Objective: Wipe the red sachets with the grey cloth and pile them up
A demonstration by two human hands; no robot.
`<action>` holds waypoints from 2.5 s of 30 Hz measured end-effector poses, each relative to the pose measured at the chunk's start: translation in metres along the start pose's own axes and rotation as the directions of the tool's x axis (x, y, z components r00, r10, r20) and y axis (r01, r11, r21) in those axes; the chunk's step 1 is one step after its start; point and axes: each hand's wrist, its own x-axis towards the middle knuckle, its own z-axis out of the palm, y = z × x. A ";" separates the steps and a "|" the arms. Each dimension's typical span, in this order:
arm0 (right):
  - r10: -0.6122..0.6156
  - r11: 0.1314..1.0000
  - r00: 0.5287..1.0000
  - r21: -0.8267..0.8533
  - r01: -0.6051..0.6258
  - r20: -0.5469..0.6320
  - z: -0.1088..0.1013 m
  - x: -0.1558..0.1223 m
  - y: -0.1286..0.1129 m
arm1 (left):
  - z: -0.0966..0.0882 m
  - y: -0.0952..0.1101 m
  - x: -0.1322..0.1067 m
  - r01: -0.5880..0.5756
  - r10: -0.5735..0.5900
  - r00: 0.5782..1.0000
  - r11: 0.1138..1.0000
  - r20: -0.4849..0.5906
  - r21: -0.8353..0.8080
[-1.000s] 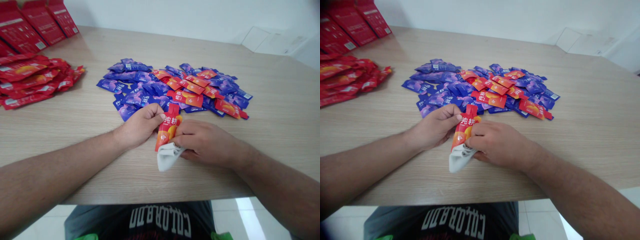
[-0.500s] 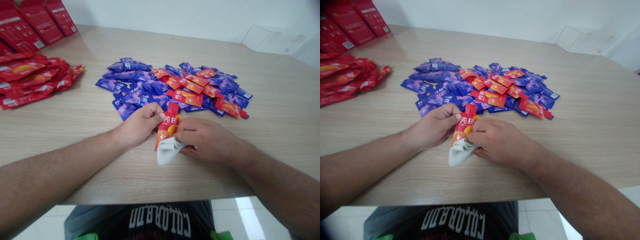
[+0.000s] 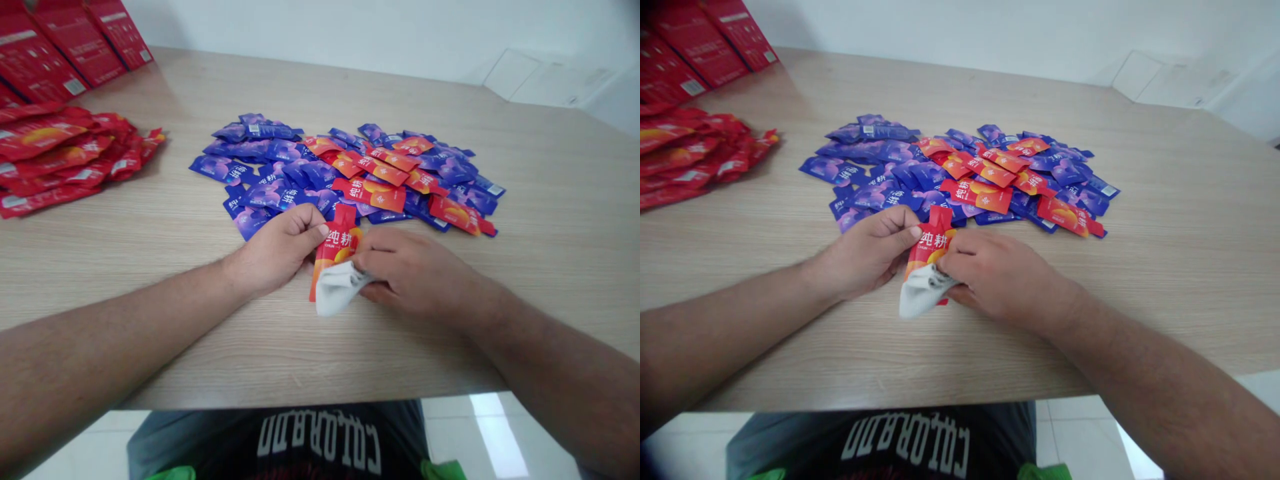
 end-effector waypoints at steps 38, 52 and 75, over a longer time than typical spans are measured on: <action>0.025 0.998 0.998 0.061 -0.021 -0.061 0.003 0.003 0.001 | -0.004 -0.003 0.001 -0.008 0.006 1.000 0.998 0.025 0.067; 0.099 0.994 0.987 0.055 -0.093 -0.123 0.003 0.003 0.007 | -0.001 -0.001 0.000 0.020 -0.020 0.999 0.999 0.028 0.027; 0.156 0.988 0.974 0.029 -0.153 -0.167 0.002 0.000 0.005 | -0.003 -0.002 -0.001 0.012 -0.014 0.998 1.000 0.055 0.025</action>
